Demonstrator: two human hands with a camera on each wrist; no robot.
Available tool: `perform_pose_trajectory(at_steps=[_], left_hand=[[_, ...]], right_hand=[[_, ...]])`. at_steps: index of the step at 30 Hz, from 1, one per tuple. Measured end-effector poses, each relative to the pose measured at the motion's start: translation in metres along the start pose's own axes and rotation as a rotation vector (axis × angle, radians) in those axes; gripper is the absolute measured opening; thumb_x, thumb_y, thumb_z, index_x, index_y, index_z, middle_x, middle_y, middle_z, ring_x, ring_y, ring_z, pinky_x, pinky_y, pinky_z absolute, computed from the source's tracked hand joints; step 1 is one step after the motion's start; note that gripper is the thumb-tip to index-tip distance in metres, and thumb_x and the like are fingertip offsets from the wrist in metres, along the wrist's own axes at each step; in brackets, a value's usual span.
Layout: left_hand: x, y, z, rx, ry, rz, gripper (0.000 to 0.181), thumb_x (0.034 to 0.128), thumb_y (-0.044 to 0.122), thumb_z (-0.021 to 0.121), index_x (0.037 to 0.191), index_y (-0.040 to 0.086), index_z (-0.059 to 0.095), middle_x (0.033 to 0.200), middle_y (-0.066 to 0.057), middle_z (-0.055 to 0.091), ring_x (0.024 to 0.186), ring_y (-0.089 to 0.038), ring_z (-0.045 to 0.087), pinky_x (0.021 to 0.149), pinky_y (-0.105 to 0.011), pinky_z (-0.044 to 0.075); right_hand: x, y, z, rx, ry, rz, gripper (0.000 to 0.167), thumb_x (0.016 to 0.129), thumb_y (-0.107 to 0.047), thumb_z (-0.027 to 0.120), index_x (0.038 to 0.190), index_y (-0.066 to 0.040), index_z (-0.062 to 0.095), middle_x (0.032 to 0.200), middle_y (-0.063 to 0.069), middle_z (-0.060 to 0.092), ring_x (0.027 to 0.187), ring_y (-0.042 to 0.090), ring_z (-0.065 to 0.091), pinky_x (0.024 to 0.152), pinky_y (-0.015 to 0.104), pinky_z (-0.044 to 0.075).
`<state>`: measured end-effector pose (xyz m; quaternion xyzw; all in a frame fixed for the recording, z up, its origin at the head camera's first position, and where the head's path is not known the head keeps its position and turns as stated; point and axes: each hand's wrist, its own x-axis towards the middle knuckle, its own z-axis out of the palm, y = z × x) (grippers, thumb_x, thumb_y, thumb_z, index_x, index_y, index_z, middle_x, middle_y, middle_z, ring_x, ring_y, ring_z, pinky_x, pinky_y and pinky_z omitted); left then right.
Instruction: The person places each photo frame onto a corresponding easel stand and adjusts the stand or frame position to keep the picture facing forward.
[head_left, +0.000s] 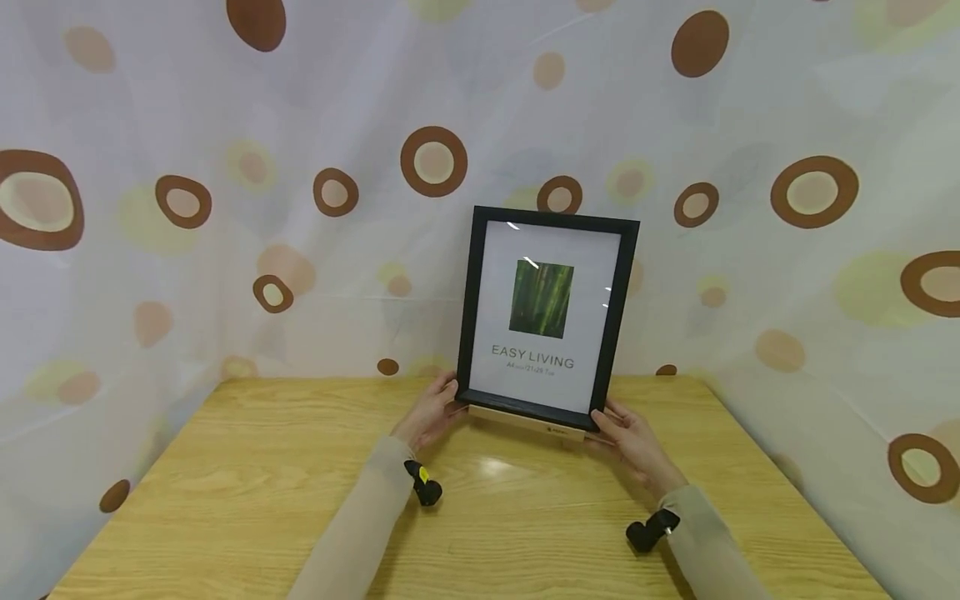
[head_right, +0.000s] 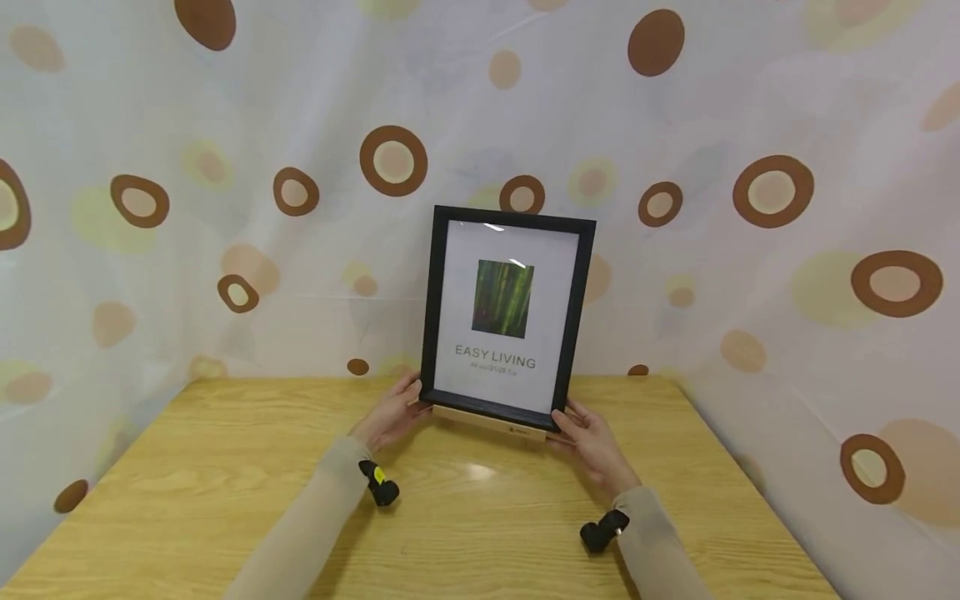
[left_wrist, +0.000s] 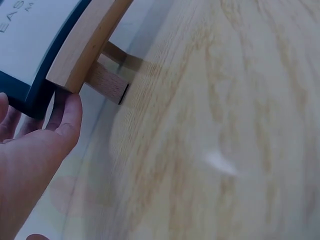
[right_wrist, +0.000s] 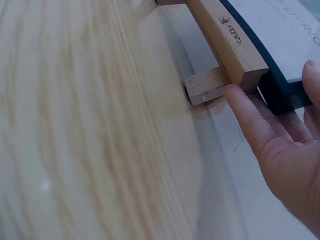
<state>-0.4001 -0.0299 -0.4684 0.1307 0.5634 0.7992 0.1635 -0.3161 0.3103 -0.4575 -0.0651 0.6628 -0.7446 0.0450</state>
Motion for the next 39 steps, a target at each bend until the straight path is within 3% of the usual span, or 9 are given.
perform_pose_trajectory(at_steps=[7,11,16,18,22,27,31,36,39], left_hand=[[-0.008,0.000,-0.005,0.010,-0.064,-0.004,0.048,0.1093,0.017,0.028,0.155,0.008,0.018,0.157,-0.023,0.027,0.142,-0.041,0.032,0.117,-0.055,0.026],[-0.015,0.000,-0.011,0.022,-0.134,-0.001,0.049,0.1093,0.017,0.027,0.157,0.009,0.017,0.157,-0.023,0.027,0.142,-0.039,0.034,0.117,-0.054,0.028],[-0.022,0.002,-0.021,0.027,-0.199,0.001,0.050,0.1087,0.014,0.030,0.157,0.008,0.016,0.157,-0.024,0.025,0.140,-0.035,0.036,0.118,-0.052,0.027],[-0.025,0.003,-0.024,0.028,-0.201,-0.008,0.051,0.1079,0.012,0.033,0.156,0.008,0.018,0.156,-0.024,0.026,0.138,-0.032,0.040,0.117,-0.052,0.027],[-0.030,0.005,-0.031,0.051,-0.203,-0.011,0.054,0.1064,0.011,0.039,0.156,0.007,0.019,0.154,-0.024,0.028,0.135,-0.028,0.044,0.117,-0.053,0.028],[-0.036,0.008,-0.038,0.073,-0.197,-0.001,0.056,0.1060,0.014,0.042,0.156,0.007,0.018,0.155,-0.025,0.027,0.136,-0.030,0.042,0.116,-0.054,0.028],[-0.042,0.010,-0.044,0.081,-0.184,-0.006,0.058,0.1052,0.012,0.044,0.156,0.006,0.018,0.153,-0.024,0.030,0.130,-0.025,0.048,0.115,-0.053,0.031],[-0.048,0.015,-0.050,0.086,-0.174,-0.014,0.058,0.1046,0.011,0.045,0.156,0.005,0.018,0.151,-0.022,0.033,0.124,-0.019,0.053,0.114,-0.052,0.033],[-0.051,0.019,-0.054,0.116,-0.159,-0.017,0.061,0.1026,0.007,0.049,0.156,0.006,0.019,0.149,-0.022,0.035,0.122,-0.020,0.054,0.112,-0.048,0.038]], right_hand=[[0.000,-0.002,0.000,-0.038,-0.007,0.002,0.068,0.102,-0.018,0.054,0.157,-0.004,0.016,0.125,-0.009,0.063,0.105,0.006,0.066,0.089,0.035,0.057],[0.001,-0.001,0.000,-0.051,-0.018,0.018,0.069,0.102,-0.020,0.054,0.157,-0.005,0.016,0.130,-0.006,0.060,0.106,0.005,0.065,0.090,0.033,0.056],[0.005,0.000,0.001,-0.072,-0.037,0.016,0.069,0.102,-0.021,0.053,0.157,-0.006,0.015,0.148,0.014,0.045,0.107,0.005,0.065,0.091,0.033,0.056],[0.008,0.000,0.002,-0.089,-0.057,0.016,0.069,0.103,-0.021,0.052,0.157,-0.005,0.011,0.153,0.024,0.034,0.107,0.006,0.065,0.092,0.034,0.055],[0.013,0.002,0.005,-0.095,-0.072,0.029,0.071,0.103,-0.021,0.052,0.158,-0.006,0.011,0.153,0.029,0.029,0.106,0.008,0.066,0.093,0.034,0.055],[0.021,0.003,0.009,-0.092,-0.097,0.027,0.070,0.102,-0.023,0.054,0.158,-0.007,0.015,0.146,0.018,0.048,0.107,0.008,0.066,0.092,0.033,0.055],[0.025,0.006,0.012,-0.068,-0.120,0.030,0.070,0.101,-0.023,0.055,0.157,-0.006,0.016,0.132,0.005,0.061,0.105,0.010,0.067,0.091,0.032,0.056],[0.030,0.008,0.016,-0.087,-0.130,0.030,0.070,0.101,-0.023,0.054,0.157,-0.008,0.016,0.149,0.024,0.042,0.106,0.011,0.066,0.092,0.034,0.055],[0.034,0.009,0.018,-0.093,-0.144,0.020,0.071,0.101,-0.024,0.055,0.157,-0.008,0.015,0.153,0.027,0.033,0.108,0.010,0.065,0.093,0.035,0.055]])
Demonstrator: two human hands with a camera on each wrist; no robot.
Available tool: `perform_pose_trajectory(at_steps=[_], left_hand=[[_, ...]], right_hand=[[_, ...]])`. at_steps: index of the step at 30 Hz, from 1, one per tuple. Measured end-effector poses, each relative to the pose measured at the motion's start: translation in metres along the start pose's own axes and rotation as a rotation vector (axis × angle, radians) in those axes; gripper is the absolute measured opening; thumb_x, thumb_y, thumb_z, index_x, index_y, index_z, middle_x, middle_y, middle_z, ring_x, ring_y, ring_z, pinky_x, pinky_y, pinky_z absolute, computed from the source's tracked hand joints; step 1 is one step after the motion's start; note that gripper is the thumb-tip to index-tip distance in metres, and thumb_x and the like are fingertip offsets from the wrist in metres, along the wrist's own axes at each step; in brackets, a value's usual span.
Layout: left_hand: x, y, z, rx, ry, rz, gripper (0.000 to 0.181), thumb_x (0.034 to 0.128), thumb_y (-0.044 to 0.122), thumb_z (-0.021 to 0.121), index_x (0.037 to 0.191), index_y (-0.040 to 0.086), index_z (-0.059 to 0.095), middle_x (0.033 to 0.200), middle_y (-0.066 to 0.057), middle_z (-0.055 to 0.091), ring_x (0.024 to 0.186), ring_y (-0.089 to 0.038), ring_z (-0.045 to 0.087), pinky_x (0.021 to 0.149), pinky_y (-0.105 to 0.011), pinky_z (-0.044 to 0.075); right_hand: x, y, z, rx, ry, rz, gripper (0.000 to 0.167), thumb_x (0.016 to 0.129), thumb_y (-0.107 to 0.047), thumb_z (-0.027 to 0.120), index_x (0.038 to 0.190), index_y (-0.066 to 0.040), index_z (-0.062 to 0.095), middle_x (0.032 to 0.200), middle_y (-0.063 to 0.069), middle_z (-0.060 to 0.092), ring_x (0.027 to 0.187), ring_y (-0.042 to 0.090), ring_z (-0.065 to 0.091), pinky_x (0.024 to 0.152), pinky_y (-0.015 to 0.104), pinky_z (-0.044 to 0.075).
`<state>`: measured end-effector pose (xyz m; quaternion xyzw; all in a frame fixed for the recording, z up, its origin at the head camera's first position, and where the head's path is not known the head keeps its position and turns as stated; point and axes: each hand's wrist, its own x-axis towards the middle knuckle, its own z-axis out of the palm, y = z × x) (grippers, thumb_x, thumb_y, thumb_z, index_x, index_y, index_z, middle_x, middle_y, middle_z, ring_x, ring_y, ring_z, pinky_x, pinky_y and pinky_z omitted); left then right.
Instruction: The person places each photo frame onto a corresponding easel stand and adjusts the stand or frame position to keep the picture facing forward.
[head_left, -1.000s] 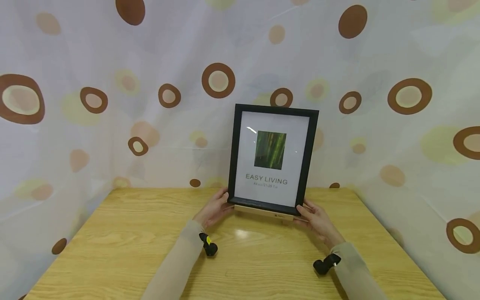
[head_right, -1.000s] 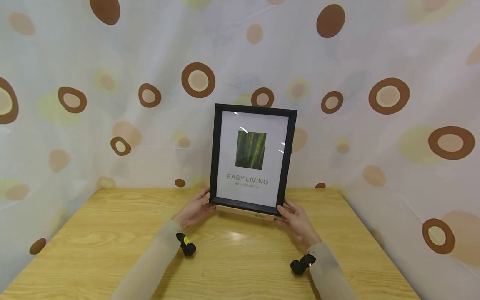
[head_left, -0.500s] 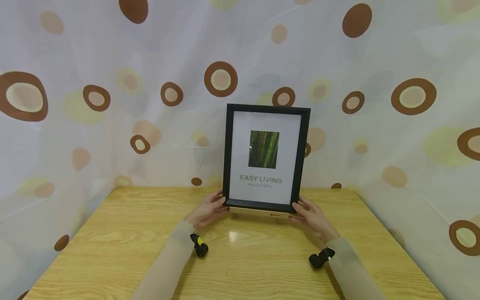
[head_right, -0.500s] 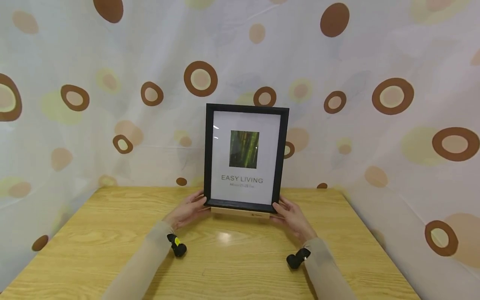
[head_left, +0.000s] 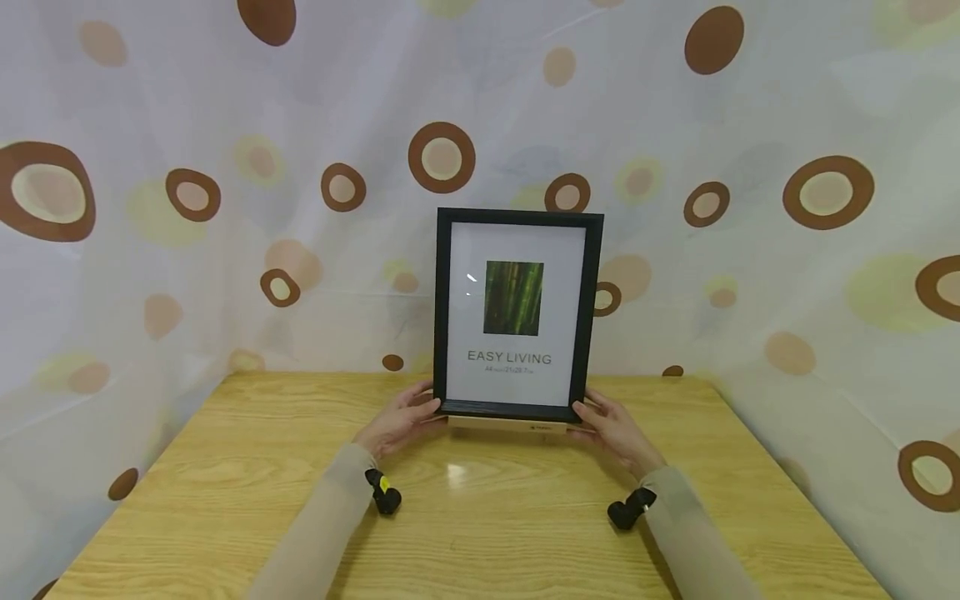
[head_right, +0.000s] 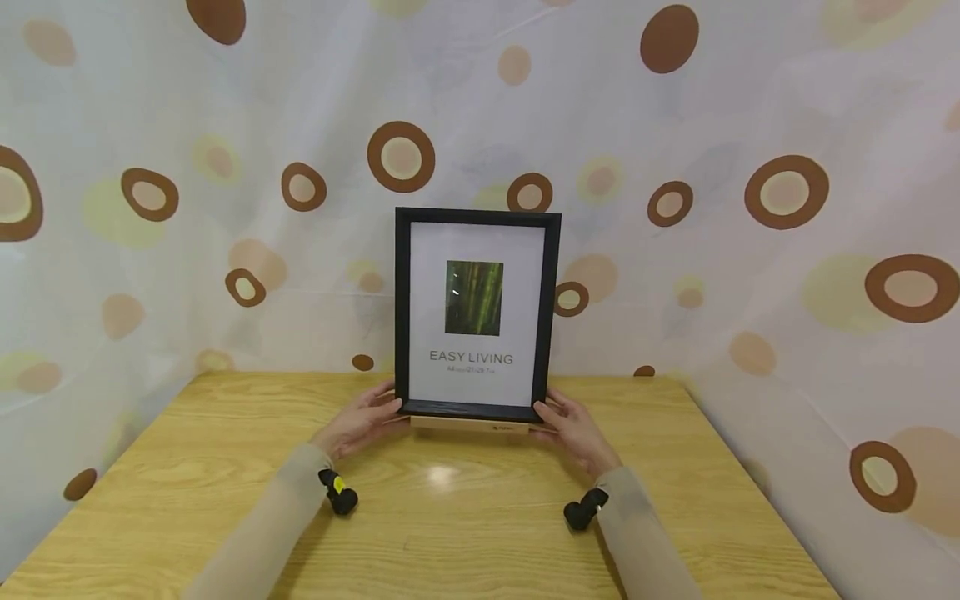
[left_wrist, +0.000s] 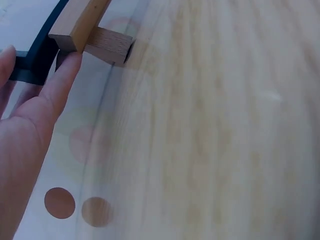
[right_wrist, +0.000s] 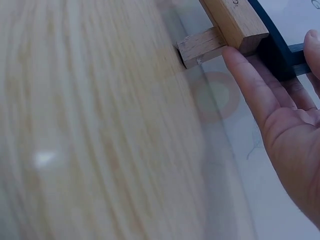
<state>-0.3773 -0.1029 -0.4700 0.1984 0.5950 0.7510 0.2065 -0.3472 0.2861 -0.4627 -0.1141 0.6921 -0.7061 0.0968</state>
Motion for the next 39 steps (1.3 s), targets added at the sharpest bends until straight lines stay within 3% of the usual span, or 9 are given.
perform_pose_trajectory(at_steps=[4,6,8,14,22,31,35,39], left_hand=[[-0.005,0.006,-0.004,0.051,0.037,-0.021,0.066,0.0976,0.000,0.056,0.154,0.008,0.023,0.141,-0.018,0.041,0.115,-0.018,0.056,0.106,-0.042,0.046],[-0.007,0.008,-0.005,0.063,0.053,-0.039,0.068,0.0962,-0.002,0.057,0.154,0.010,0.024,0.141,-0.017,0.041,0.112,-0.017,0.057,0.104,-0.040,0.048],[-0.008,0.010,-0.006,0.064,0.054,-0.048,0.069,0.0961,-0.002,0.057,0.155,0.011,0.022,0.143,-0.018,0.039,0.111,-0.017,0.058,0.104,-0.039,0.048],[-0.011,0.011,-0.011,0.057,0.044,-0.063,0.070,0.0975,-0.002,0.054,0.156,0.011,0.018,0.149,-0.020,0.033,0.111,-0.015,0.059,0.104,-0.037,0.048],[-0.017,0.010,-0.020,0.057,0.044,-0.067,0.072,0.0981,0.000,0.055,0.157,0.010,0.014,0.151,-0.024,0.029,0.114,-0.017,0.059,0.103,-0.035,0.048],[-0.016,0.008,-0.025,0.022,0.082,-0.056,0.072,0.0989,-0.002,0.052,0.158,0.008,0.011,0.152,-0.027,0.026,0.119,-0.021,0.056,0.107,-0.039,0.045],[-0.016,0.011,-0.026,0.008,0.098,-0.047,0.071,0.0981,-0.005,0.051,0.157,0.007,0.014,0.151,-0.027,0.028,0.116,-0.018,0.057,0.109,-0.042,0.042],[-0.018,0.013,-0.030,0.018,0.105,-0.032,0.070,0.0980,-0.006,0.050,0.157,0.006,0.014,0.149,-0.026,0.030,0.115,-0.016,0.056,0.110,-0.044,0.041]], right_hand=[[0.005,0.000,0.003,0.015,-0.026,-0.010,0.069,0.101,-0.022,0.055,0.157,-0.005,0.017,0.139,0.011,0.056,0.106,0.009,0.067,0.091,0.035,0.056],[0.007,-0.001,0.003,0.023,-0.042,-0.015,0.068,0.102,-0.020,0.054,0.156,-0.004,0.017,0.133,0.006,0.061,0.106,0.010,0.067,0.091,0.035,0.056],[0.009,-0.001,0.004,0.025,-0.054,-0.018,0.069,0.102,-0.020,0.054,0.157,-0.003,0.015,0.138,0.009,0.057,0.105,0.010,0.067,0.090,0.034,0.056],[0.015,-0.003,0.007,0.028,-0.077,-0.019,0.068,0.103,-0.019,0.052,0.157,-0.005,0.014,0.155,0.028,0.026,0.107,0.008,0.065,0.089,0.031,0.056],[0.023,0.000,0.011,0.022,-0.084,-0.017,0.067,0.103,-0.018,0.052,0.157,-0.006,0.015,0.152,0.023,0.037,0.109,0.009,0.065,0.090,0.033,0.056],[0.030,0.001,0.017,0.035,-0.106,-0.038,0.067,0.102,-0.017,0.052,0.157,-0.004,0.016,0.130,0.003,0.061,0.104,0.013,0.068,0.090,0.036,0.056],[0.032,-0.001,0.022,0.028,-0.108,-0.049,0.066,0.103,-0.017,0.052,0.157,-0.004,0.016,0.136,0.010,0.058,0.106,0.013,0.067,0.090,0.037,0.056],[0.036,-0.001,0.028,0.025,-0.099,-0.052,0.067,0.102,-0.018,0.053,0.157,-0.005,0.017,0.149,0.024,0.042,0.108,0.011,0.066,0.093,0.039,0.055]])
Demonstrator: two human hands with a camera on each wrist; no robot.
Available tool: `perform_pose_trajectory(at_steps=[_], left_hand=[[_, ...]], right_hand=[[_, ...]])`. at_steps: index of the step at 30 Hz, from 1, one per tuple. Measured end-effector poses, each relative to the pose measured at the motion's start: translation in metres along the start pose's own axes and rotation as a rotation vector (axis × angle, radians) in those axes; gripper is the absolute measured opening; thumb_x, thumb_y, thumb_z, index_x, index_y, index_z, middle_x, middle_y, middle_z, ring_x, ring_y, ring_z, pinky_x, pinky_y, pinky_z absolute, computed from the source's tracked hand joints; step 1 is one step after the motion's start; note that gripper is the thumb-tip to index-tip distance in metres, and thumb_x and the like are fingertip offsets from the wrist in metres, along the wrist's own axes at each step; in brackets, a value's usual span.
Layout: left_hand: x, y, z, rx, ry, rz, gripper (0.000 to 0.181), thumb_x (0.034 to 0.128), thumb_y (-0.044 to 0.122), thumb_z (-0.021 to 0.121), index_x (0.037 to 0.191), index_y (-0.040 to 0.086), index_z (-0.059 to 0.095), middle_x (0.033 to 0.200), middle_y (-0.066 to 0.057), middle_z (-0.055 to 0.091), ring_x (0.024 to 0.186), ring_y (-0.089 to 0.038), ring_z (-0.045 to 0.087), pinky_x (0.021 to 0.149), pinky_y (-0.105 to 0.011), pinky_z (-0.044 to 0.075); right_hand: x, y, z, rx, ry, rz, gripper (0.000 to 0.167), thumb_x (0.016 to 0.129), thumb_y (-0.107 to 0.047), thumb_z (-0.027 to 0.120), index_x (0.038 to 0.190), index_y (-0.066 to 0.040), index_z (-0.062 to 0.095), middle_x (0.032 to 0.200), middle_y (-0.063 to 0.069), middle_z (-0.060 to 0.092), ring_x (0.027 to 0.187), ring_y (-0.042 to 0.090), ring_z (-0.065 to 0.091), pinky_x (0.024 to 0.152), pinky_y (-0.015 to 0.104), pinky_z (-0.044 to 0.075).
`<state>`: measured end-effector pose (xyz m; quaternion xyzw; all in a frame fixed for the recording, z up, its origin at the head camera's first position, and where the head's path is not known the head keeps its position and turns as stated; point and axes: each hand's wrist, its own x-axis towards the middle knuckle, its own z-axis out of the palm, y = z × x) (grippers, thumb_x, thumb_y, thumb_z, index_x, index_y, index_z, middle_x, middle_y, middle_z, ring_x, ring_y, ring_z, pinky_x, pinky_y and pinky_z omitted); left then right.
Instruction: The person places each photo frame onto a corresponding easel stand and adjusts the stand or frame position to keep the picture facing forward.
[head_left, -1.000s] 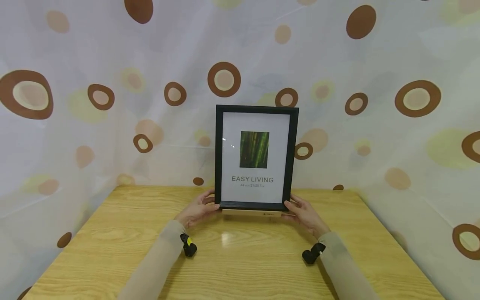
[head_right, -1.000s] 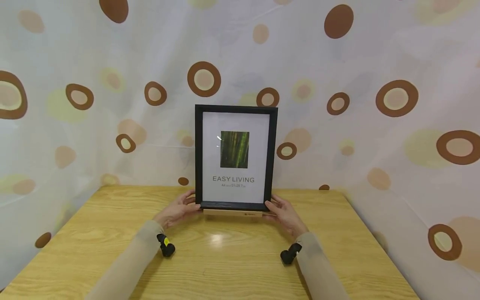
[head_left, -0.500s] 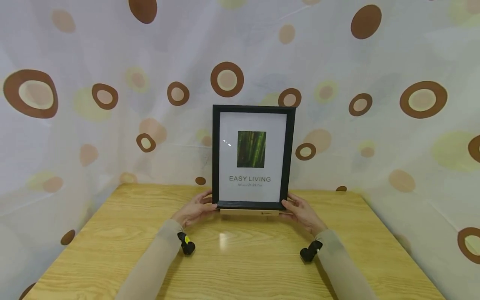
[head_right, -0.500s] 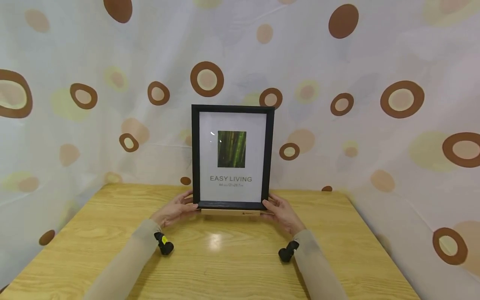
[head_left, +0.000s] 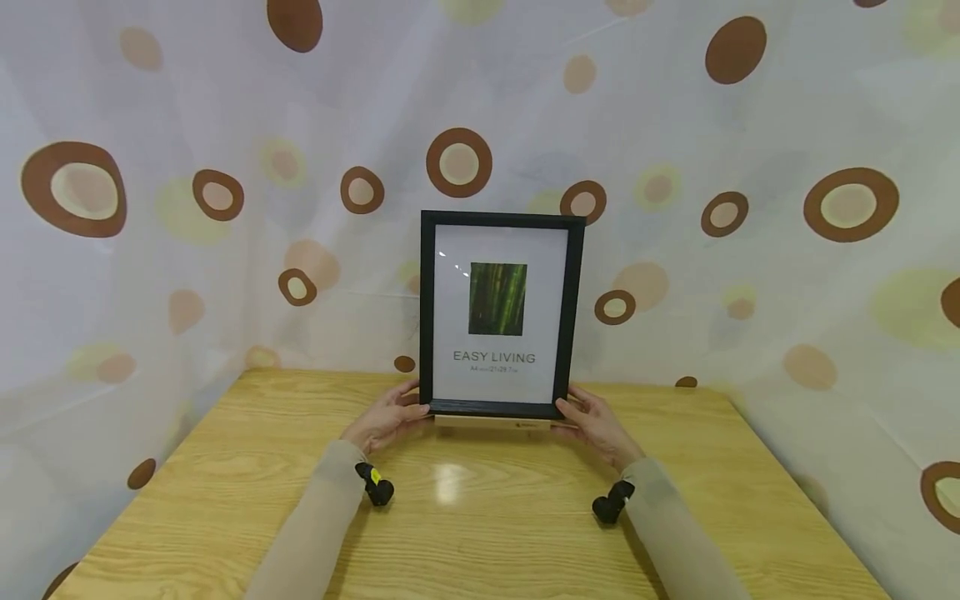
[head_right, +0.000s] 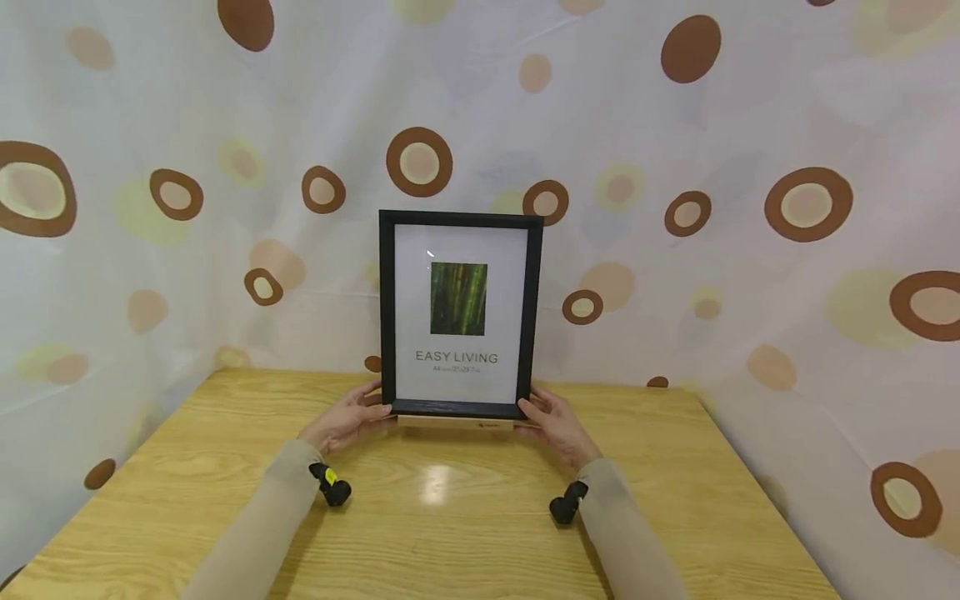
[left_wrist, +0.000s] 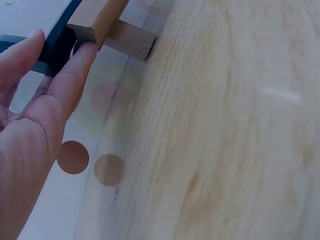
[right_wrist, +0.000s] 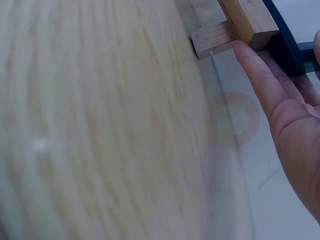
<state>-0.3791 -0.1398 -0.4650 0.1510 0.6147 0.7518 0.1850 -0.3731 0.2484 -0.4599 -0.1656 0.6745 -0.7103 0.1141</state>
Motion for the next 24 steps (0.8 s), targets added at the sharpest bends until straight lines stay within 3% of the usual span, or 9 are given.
perform_pose_trajectory(at_steps=[3,7,14,24], left_hand=[[-0.001,0.000,-0.004,-0.008,0.008,0.006,0.070,0.0985,-0.006,0.049,0.158,0.008,0.015,0.148,-0.024,0.031,0.116,-0.018,0.056,0.110,-0.045,0.041],[0.000,-0.002,-0.008,-0.007,0.019,-0.003,0.070,0.0991,-0.005,0.049,0.158,0.012,0.015,0.150,-0.024,0.030,0.122,-0.022,0.053,0.110,-0.044,0.041],[0.006,-0.003,-0.009,0.005,0.031,0.023,0.073,0.0995,-0.003,0.050,0.159,0.010,0.008,0.156,-0.027,0.019,0.138,-0.038,0.037,0.113,-0.049,0.035],[0.011,-0.003,-0.004,-0.011,0.061,0.019,0.073,0.0994,-0.004,0.049,0.159,0.011,0.010,0.155,-0.028,0.020,0.139,-0.042,0.035,0.115,-0.050,0.032]], right_hand=[[0.003,0.002,0.004,0.003,-0.007,-0.003,0.068,0.103,-0.018,0.052,0.157,-0.006,0.014,0.155,0.027,0.030,0.112,0.009,0.064,0.095,0.039,0.054],[0.007,0.005,0.007,0.011,-0.024,0.004,0.067,0.104,-0.017,0.050,0.157,-0.005,0.011,0.156,0.029,0.025,0.112,0.009,0.064,0.095,0.037,0.054],[0.011,0.007,0.005,0.001,-0.007,-0.004,0.067,0.104,-0.019,0.050,0.158,-0.007,0.012,0.156,0.027,0.026,0.112,0.008,0.063,0.095,0.034,0.054],[0.014,0.005,0.002,-0.011,0.008,0.007,0.066,0.104,-0.020,0.050,0.158,-0.009,0.014,0.156,0.026,0.027,0.112,0.008,0.063,0.098,0.038,0.052]])
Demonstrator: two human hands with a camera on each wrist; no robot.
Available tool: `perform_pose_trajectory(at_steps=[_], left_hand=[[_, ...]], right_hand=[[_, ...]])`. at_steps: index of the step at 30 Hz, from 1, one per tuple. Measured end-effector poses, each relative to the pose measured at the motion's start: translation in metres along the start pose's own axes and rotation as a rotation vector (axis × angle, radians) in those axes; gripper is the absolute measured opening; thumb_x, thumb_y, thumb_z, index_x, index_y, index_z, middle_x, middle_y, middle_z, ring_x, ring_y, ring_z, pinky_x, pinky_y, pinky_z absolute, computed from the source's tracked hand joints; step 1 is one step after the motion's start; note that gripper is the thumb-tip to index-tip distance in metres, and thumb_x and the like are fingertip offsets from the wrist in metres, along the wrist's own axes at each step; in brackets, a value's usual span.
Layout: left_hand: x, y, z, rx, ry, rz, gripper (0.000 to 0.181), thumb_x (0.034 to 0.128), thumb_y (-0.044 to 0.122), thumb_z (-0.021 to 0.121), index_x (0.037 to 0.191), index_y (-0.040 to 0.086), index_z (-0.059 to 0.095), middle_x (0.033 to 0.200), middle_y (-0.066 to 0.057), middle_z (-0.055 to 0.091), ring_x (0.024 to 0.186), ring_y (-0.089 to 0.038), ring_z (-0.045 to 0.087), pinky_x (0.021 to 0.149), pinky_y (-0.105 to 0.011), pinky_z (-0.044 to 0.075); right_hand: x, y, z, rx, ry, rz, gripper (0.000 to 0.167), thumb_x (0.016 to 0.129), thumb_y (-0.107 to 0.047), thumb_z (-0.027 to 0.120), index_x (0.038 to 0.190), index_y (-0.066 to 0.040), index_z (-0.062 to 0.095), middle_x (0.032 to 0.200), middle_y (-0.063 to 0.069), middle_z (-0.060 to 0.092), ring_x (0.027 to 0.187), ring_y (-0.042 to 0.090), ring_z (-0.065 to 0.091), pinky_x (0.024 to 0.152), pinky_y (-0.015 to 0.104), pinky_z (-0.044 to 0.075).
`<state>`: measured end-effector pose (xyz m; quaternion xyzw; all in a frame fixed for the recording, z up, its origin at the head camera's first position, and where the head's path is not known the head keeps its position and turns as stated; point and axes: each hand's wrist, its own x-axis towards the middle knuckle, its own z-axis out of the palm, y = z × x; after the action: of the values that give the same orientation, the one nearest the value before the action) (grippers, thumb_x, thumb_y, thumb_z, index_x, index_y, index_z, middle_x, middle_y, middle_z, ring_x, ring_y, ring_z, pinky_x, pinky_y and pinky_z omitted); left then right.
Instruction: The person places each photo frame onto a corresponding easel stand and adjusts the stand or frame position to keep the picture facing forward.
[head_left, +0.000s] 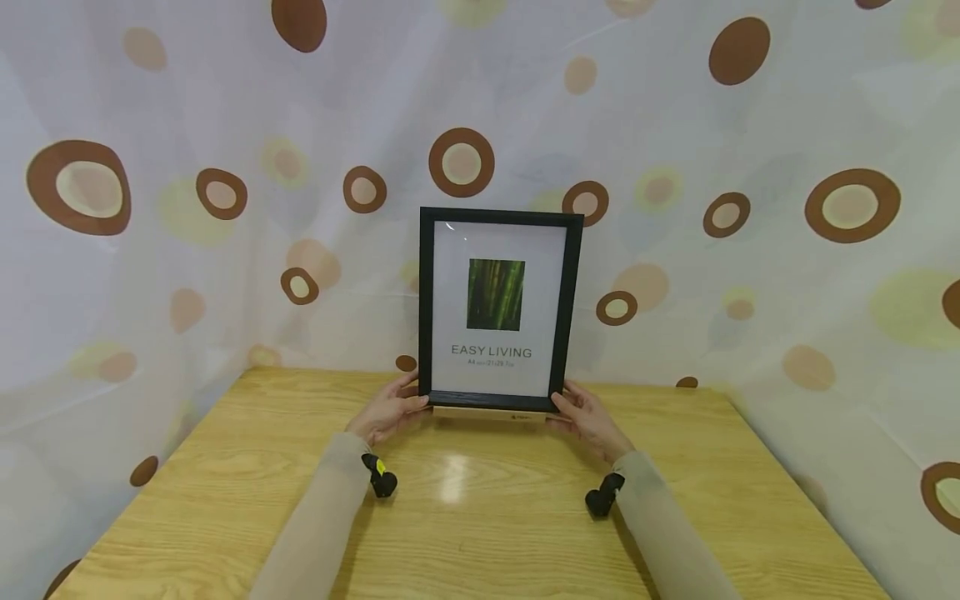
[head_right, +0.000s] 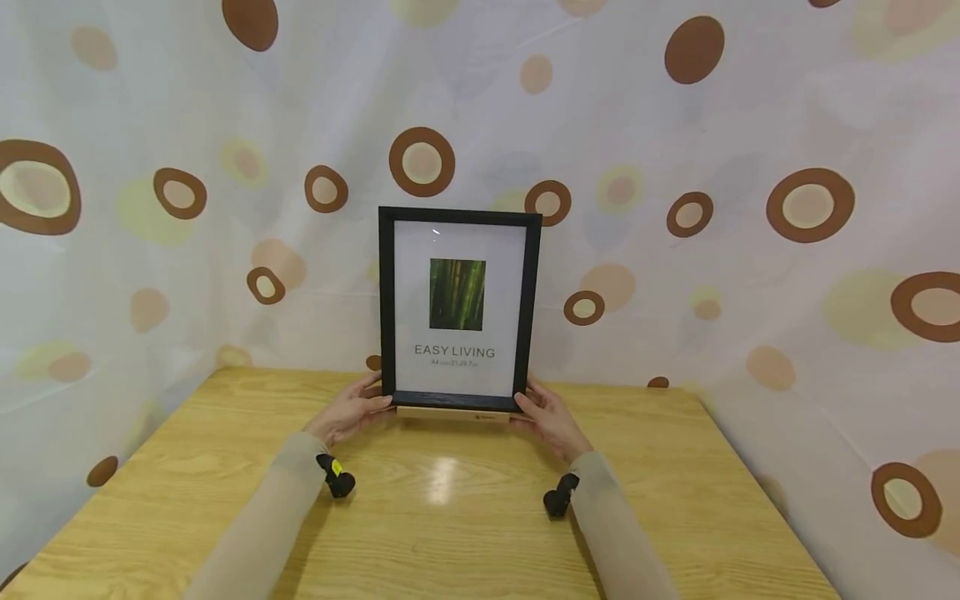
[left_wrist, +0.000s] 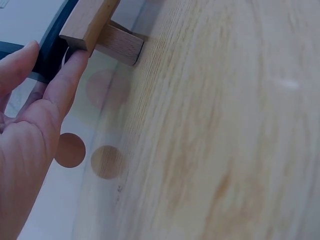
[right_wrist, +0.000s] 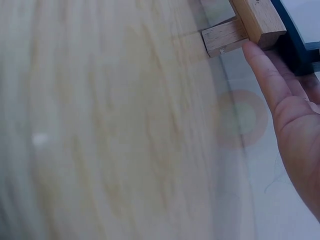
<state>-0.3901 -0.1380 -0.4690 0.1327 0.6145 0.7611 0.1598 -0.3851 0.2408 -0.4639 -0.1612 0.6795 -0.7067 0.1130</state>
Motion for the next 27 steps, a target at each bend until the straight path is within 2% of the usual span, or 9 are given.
perform_pose_trajectory(at_steps=[3,6,10,12,14,18,22,27], left_hand=[[0.001,0.000,0.001,-0.003,0.005,0.000,0.073,0.0990,-0.004,0.050,0.159,0.011,0.009,0.156,-0.028,0.018,0.141,-0.043,0.031,0.115,-0.050,0.032],[0.000,0.000,0.001,0.010,0.029,0.000,0.073,0.0986,-0.005,0.050,0.158,0.009,0.011,0.155,-0.029,0.020,0.139,-0.041,0.034,0.114,-0.052,0.033],[-0.001,0.002,0.003,0.055,0.071,-0.001,0.069,0.0969,-0.005,0.053,0.156,0.007,0.020,0.147,-0.028,0.033,0.123,-0.031,0.051,0.112,-0.052,0.037],[-0.001,0.003,0.003,0.076,0.074,0.001,0.067,0.0962,-0.004,0.055,0.155,0.006,0.024,0.143,-0.027,0.038,0.115,-0.025,0.057,0.111,-0.051,0.039],[-0.003,0.004,0.003,0.111,0.067,0.000,0.067,0.0963,-0.002,0.057,0.155,0.006,0.026,0.142,-0.027,0.042,0.114,-0.024,0.059,0.110,-0.051,0.039],[-0.011,0.007,0.002,0.177,0.081,-0.004,0.064,0.0985,0.008,0.058,0.155,0.008,0.027,0.147,-0.026,0.040,0.128,-0.033,0.051,0.110,-0.053,0.039],[-0.020,0.012,0.001,0.245,0.115,0.010,0.063,0.0995,0.018,0.059,0.154,0.007,0.028,0.152,-0.025,0.036,0.138,-0.039,0.041,0.112,-0.052,0.036],[-0.030,0.020,0.000,0.308,0.127,0.034,0.064,0.1003,0.019,0.057,0.154,0.003,0.026,0.152,-0.026,0.036,0.138,-0.041,0.040,0.114,-0.052,0.034]], right_hand=[[0.000,0.000,0.001,-0.007,0.011,0.001,0.065,0.104,-0.020,0.050,0.158,-0.010,0.016,0.156,0.026,0.029,0.111,0.006,0.063,0.099,0.039,0.051],[0.001,-0.001,0.002,-0.020,0.027,0.009,0.064,0.103,-0.021,0.051,0.158,-0.011,0.019,0.155,0.026,0.031,0.113,0.008,0.062,0.100,0.041,0.051],[0.001,-0.002,0.005,-0.038,0.048,0.021,0.066,0.103,-0.023,0.052,0.158,-0.011,0.017,0.155,0.025,0.031,0.127,0.023,0.054,0.105,0.048,0.046],[0.000,-0.002,0.004,-0.054,0.077,0.026,0.067,0.103,-0.024,0.052,0.158,-0.011,0.016,0.156,0.024,0.029,0.134,0.031,0.046,0.107,0.049,0.043],[-0.002,-0.004,0.003,-0.052,0.106,0.022,0.067,0.103,-0.025,0.052,0.158,-0.011,0.017,0.157,0.023,0.029,0.139,0.034,0.039,0.111,0.049,0.039],[-0.008,-0.007,-0.004,-0.009,0.158,-0.022,0.062,0.104,-0.026,0.049,0.156,-0.006,0.022,0.158,0.019,0.029,0.141,0.024,0.037,0.116,0.045,0.032],[-0.016,-0.013,-0.011,0.027,0.186,-0.071,0.059,0.105,-0.025,0.047,0.154,0.001,0.024,0.157,0.022,0.030,0.139,0.018,0.043,0.116,0.043,0.032],[-0.024,-0.020,-0.017,-0.060,0.193,-0.057,0.060,0.105,-0.029,0.047,0.153,0.000,0.027,0.156,0.022,0.032,0.142,0.025,0.038,0.113,0.040,0.036]])
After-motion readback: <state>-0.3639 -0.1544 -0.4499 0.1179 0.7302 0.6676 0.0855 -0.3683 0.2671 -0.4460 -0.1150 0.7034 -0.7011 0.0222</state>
